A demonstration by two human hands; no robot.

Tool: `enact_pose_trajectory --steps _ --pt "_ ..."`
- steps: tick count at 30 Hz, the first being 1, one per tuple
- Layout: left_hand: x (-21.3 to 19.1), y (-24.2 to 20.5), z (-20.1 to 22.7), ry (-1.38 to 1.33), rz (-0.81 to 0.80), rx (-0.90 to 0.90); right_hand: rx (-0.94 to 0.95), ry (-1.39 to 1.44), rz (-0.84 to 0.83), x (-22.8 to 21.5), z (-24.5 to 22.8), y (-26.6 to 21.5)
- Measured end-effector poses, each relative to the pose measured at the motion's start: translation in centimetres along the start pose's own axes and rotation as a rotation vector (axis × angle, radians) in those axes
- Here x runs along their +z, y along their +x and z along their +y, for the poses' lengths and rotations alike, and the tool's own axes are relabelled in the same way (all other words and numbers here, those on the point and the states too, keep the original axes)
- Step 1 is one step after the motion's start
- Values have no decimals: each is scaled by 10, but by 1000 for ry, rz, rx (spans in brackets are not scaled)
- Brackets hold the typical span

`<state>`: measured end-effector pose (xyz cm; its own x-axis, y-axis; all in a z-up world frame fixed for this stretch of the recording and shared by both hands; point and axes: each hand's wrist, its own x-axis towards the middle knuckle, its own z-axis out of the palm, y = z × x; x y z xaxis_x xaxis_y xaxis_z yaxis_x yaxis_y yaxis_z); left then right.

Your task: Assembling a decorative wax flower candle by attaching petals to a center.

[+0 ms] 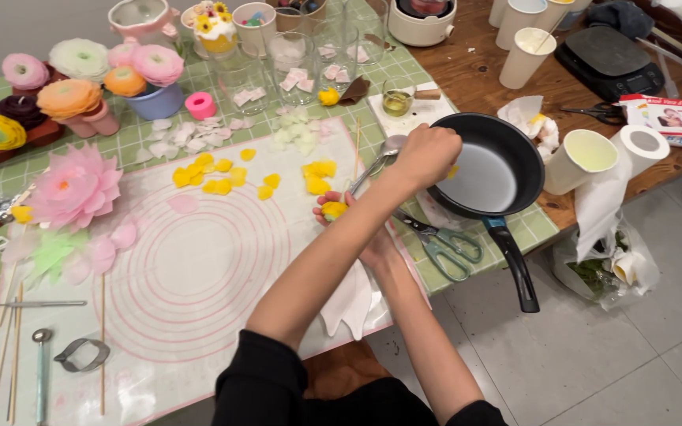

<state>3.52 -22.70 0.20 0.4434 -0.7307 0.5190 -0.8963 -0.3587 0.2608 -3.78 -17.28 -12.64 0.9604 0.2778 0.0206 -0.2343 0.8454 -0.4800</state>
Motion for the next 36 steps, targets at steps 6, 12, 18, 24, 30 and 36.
enact_pose_trajectory --steps 6,12,18,24,30,36 --pt "44 22 2 294 -85 66 -19 -85 68 21 -4 -7" --pt "59 26 4 339 -165 100 -37 -111 78 13 -1 -2" --pt "24 25 11 238 -129 91 -31 -11 16 2 2 0" --pt "-29 1 -23 -295 -44 -26 -25 31 25 4 -1 -4" --pt "-122 -85 -57 -309 31 -128 -82 157 74 2 -3 -2" --pt "-134 -160 -54 -91 47 34 -55 75 106 11 -3 -3"
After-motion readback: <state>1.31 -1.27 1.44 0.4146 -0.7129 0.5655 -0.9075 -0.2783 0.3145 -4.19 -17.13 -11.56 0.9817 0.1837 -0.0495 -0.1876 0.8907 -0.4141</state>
